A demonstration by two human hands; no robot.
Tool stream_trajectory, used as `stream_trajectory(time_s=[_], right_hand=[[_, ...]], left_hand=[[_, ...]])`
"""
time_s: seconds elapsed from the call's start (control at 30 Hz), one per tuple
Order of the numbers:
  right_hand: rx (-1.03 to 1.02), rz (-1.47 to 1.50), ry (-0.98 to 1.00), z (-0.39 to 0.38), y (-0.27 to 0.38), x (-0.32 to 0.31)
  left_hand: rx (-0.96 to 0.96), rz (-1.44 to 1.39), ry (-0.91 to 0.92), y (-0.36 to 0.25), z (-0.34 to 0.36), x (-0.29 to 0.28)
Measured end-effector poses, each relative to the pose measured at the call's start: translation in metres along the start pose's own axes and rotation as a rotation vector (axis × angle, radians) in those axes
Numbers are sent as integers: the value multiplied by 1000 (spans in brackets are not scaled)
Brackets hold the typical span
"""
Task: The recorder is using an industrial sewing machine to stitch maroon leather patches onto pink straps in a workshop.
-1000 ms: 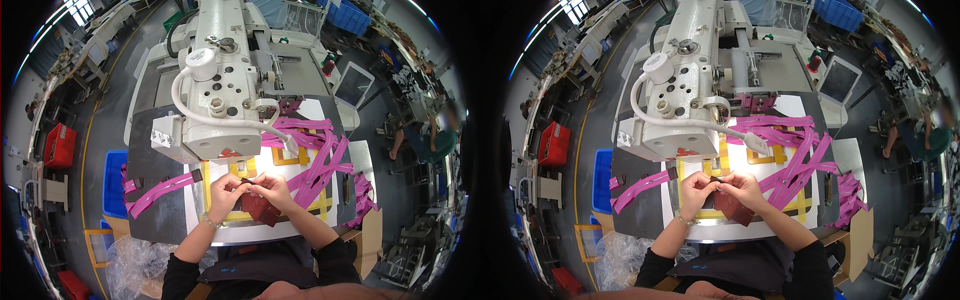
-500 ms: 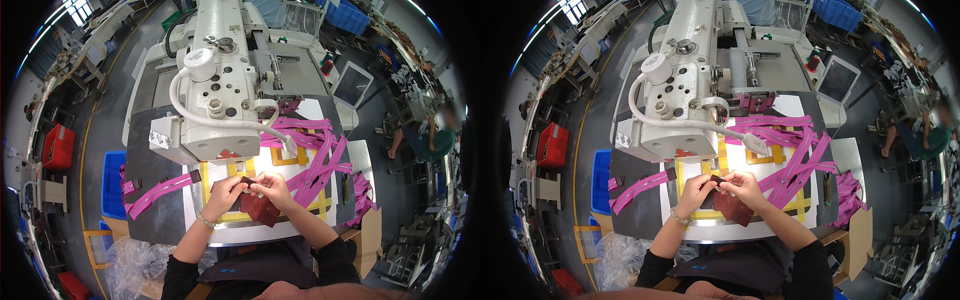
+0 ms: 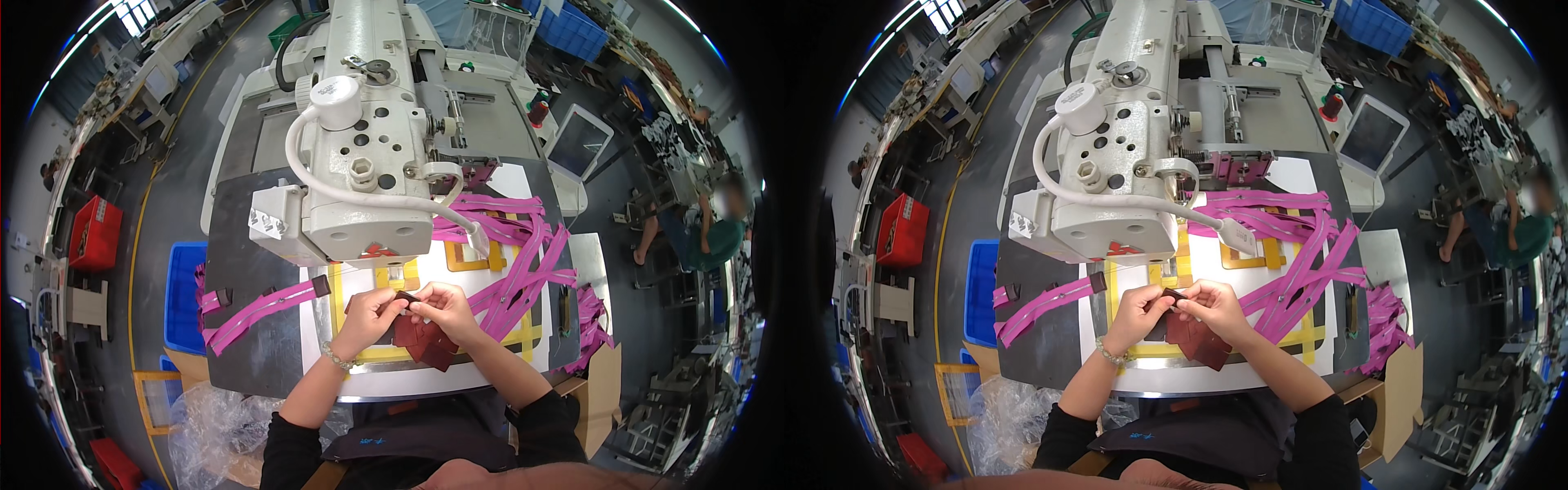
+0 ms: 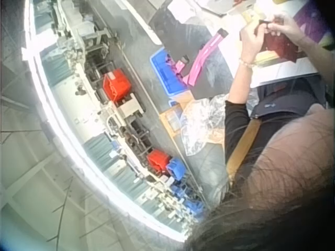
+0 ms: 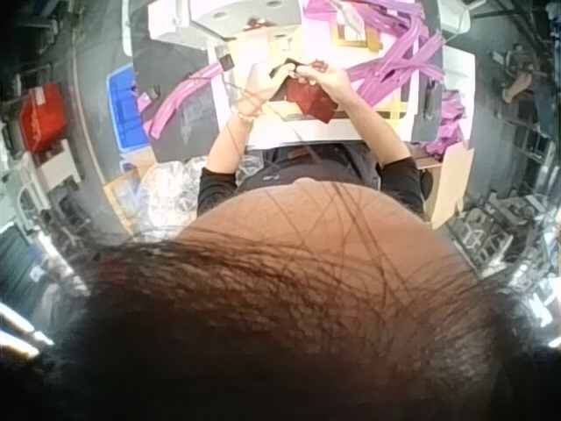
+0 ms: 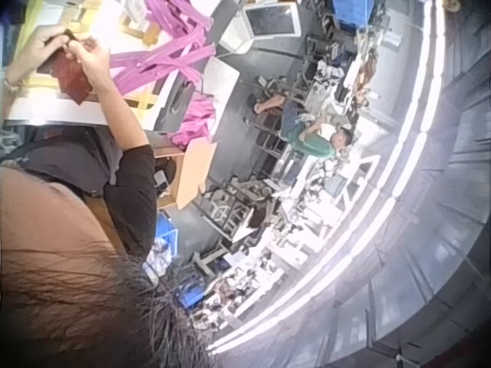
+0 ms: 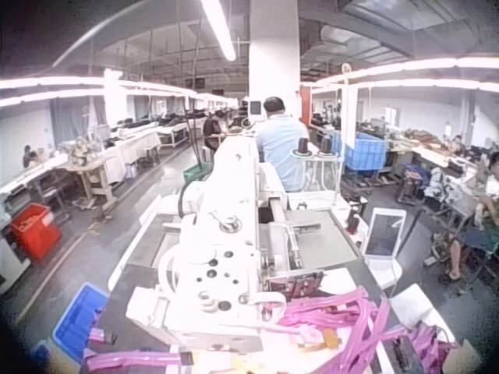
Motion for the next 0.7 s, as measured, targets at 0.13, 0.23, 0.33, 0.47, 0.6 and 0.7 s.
stream_trajectory(time_s=[0.13, 0.23, 0.33, 0.47, 0.6, 0.7], right_hand=[[-6, -7, -4, -1, 1, 0], [-4, -7, -5, -2, 2, 0], [-6, -15, -7, -2, 2, 0], [-21, -19, -4, -2, 1, 0], [-21, -9, 1, -2, 0, 1], [-19, -16, 0, -2, 1, 1]], left_hand=[[5, 9, 0, -1, 0, 0], [7, 13, 4, -2, 0, 1], [-1, 6, 5, -3, 0, 2], [3, 9, 19, -3, 0, 2], [-4, 11, 44, -5, -1, 3], [-52, -63, 84, 0, -2, 10]])
Point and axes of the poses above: each hand's wrist, its own z-axis towards the middle knuckle, its own x-axis out of the palm, y = z × x, the point moved 8 cm from there along z, towards the middle knuckle, and after that the axes turned 6 degrees about x, right-handed, at the moved point
